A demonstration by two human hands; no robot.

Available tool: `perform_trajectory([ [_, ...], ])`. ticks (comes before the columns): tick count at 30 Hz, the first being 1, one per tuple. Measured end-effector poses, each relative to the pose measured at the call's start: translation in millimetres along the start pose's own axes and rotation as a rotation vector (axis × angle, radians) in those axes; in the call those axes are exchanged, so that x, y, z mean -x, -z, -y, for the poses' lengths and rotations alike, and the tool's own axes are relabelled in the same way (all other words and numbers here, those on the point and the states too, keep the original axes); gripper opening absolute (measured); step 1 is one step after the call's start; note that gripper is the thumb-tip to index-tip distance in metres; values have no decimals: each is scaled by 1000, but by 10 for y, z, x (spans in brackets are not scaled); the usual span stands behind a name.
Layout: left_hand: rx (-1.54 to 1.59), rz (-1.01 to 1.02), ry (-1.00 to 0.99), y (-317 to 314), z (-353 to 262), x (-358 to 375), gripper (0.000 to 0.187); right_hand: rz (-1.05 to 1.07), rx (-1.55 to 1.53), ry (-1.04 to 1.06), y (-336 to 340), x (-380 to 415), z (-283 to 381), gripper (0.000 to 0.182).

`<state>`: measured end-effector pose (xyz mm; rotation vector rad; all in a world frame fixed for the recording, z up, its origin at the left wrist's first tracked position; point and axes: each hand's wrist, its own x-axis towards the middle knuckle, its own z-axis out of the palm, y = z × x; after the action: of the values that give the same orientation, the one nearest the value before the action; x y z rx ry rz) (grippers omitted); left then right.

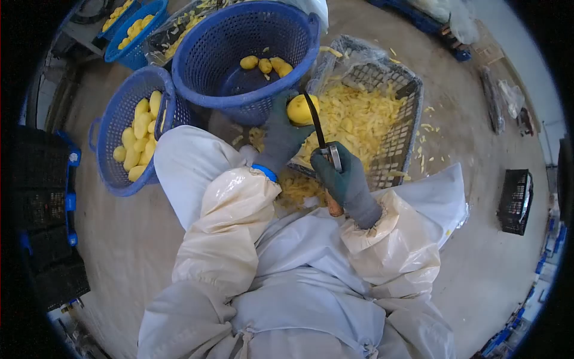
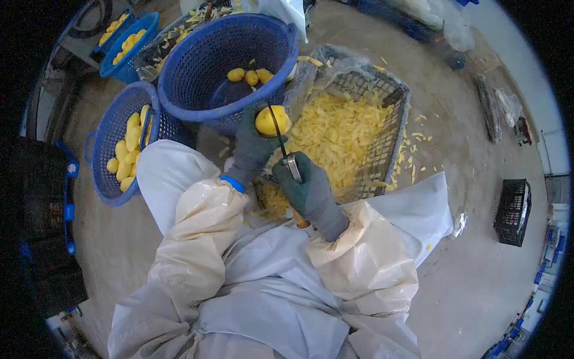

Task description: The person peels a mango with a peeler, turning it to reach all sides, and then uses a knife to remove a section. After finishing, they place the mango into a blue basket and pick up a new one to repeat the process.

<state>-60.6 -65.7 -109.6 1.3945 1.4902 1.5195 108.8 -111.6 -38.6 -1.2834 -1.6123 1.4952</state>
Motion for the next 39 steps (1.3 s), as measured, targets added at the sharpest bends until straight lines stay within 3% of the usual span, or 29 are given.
perform_trajectory([
  [11,-53,7,16,-34,86,54,67,-15,226,-72,-4,15,89,28],
  [14,-161,8,0,-29,90,63,68,14,182,-177,33,24,185,29],
  [23,-269,1,-175,-66,82,124,65,108,223,-156,156,-156,294,21],
  [26,-297,67,-115,-90,1,166,71,21,-29,-231,51,-274,100,20],
  [35,-238,108,-123,-10,95,152,73,57,144,-144,36,-370,141,22],
  [39,-301,93,-134,-16,70,180,73,131,154,-275,129,-309,432,26],
])
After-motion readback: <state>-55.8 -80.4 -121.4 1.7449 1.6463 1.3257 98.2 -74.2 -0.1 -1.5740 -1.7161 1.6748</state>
